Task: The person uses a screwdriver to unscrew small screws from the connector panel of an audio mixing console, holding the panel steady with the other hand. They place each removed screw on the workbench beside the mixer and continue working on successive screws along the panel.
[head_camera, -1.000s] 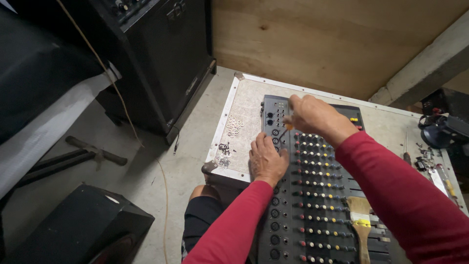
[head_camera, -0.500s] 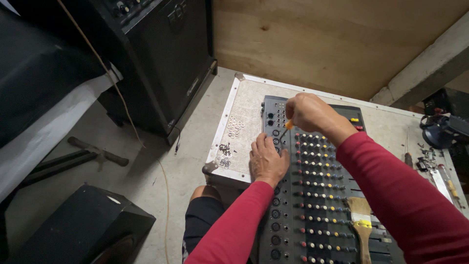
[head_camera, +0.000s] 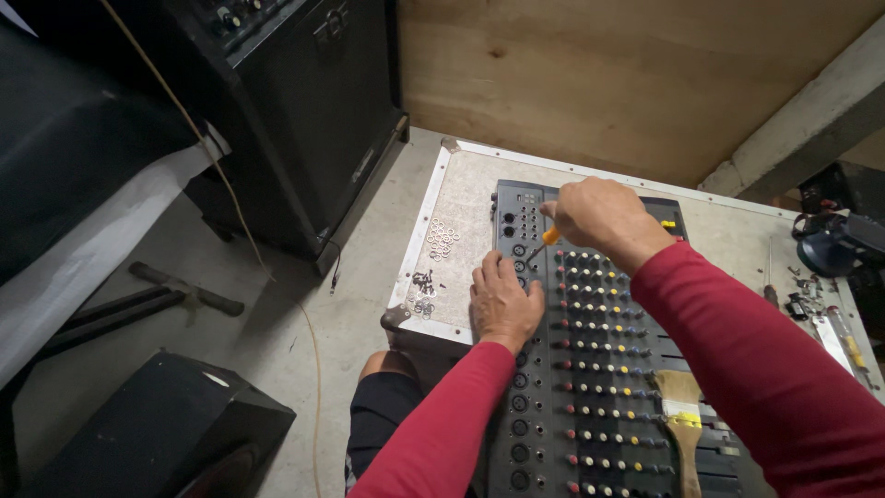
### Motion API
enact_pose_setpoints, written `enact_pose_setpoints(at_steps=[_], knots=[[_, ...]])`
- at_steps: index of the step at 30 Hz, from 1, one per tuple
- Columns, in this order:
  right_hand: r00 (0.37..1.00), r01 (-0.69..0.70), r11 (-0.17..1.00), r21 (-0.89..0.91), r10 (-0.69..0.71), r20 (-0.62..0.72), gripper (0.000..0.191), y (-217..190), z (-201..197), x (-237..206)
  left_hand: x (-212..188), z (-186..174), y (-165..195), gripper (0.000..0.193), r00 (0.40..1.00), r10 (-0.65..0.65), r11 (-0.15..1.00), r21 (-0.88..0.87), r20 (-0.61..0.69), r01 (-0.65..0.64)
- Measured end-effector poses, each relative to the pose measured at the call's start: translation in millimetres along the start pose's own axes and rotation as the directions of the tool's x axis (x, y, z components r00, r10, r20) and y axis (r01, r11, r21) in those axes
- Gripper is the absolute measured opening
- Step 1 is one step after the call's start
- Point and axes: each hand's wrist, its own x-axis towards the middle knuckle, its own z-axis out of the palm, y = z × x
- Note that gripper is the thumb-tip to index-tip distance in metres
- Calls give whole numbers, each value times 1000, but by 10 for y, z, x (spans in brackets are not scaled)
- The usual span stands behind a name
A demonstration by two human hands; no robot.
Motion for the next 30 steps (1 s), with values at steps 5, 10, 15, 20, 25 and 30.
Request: enact_pose_setpoints(at_steps=[5, 10, 15, 20, 25, 30], knots=[[999, 31, 999, 35, -29, -37, 46, 14, 55, 70, 1, 16, -10, 55, 1000, 2, 1000, -3, -7, -2], [990, 105, 994, 41, -100, -97, 41, 12, 76, 81, 5, 20, -17, 56, 1000, 3, 1000, -11, -11, -3], [986, 144, 979, 143, -129, -108, 23, 2, 77, 85, 10, 5, -8, 56, 1000, -10, 999, -31, 10, 10], [959, 273, 952, 140, -258, -116, 13, 4, 95, 133, 17, -20, 4, 57, 999, -19, 999, -32, 39, 20], [964, 267, 947, 181, -265, -33, 16, 15, 56, 126, 9, -18, 6, 56, 1000, -15, 999, -38, 20, 16], [993, 110, 993, -29, -112, -49, 42, 14, 59, 31, 5, 25, -21, 54, 1000, -13, 1000, -24, 17, 13]])
